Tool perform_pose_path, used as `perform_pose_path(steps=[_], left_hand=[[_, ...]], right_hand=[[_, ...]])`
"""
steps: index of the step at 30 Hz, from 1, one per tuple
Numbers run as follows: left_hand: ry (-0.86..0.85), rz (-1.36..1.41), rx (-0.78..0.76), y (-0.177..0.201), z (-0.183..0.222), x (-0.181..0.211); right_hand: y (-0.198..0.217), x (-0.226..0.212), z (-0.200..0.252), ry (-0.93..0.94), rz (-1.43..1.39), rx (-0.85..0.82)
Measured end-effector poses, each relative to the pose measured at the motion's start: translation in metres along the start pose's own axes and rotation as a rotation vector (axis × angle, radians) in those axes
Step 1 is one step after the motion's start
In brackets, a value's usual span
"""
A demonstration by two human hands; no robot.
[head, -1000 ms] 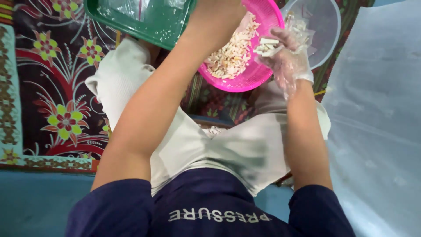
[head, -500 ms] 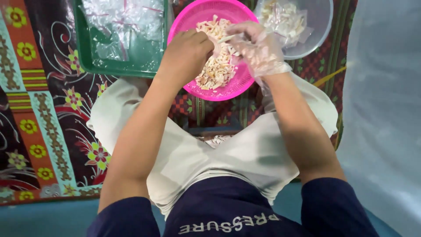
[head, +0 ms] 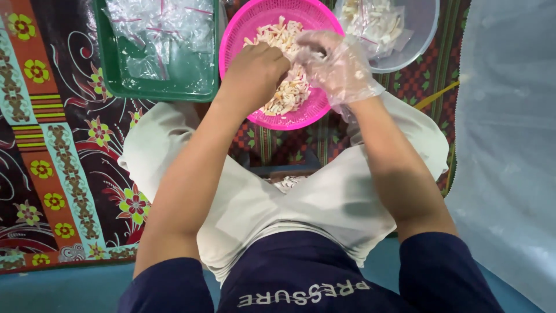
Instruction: A person wearing gloves is sitting on the floor and filling small plastic bags with shredded food from a pink bowl.
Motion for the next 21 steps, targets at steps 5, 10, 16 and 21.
perform_pose_path(steps=[5, 10, 16, 21], left_hand=[[0.03, -0.01, -0.048, -0.004, 0.003, -0.006], [0.059, -0.021, -0.013, 0.001, 0.006, -0.012], [0.078, -0.055, -0.004, 0.0, 0.007, -0.016], [0.076, -0.049, -0.016, 0.002, 0.007, -0.015]], right_hand=[[-0.005, 0.029, 0.001, -0.293, -0.595, 0.032], [-0.01, 0.023, 0.001, -0.158, -0.566, -0.083], [-0.009, 0.027, 0.001, -0.278, -0.402, 0.006], [-0.007, 0.041, -0.002, -0.166, -0.389, 0.013]])
Point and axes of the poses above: each hand's wrist, its own z-axis away from the middle knuckle, its own y-axis out of the back of the hand, x = y × z, the point moved 9 cm from there along -z, towards the middle knuckle, and after that the axes turned 5 degrees about -x, right-handed, at the moved point
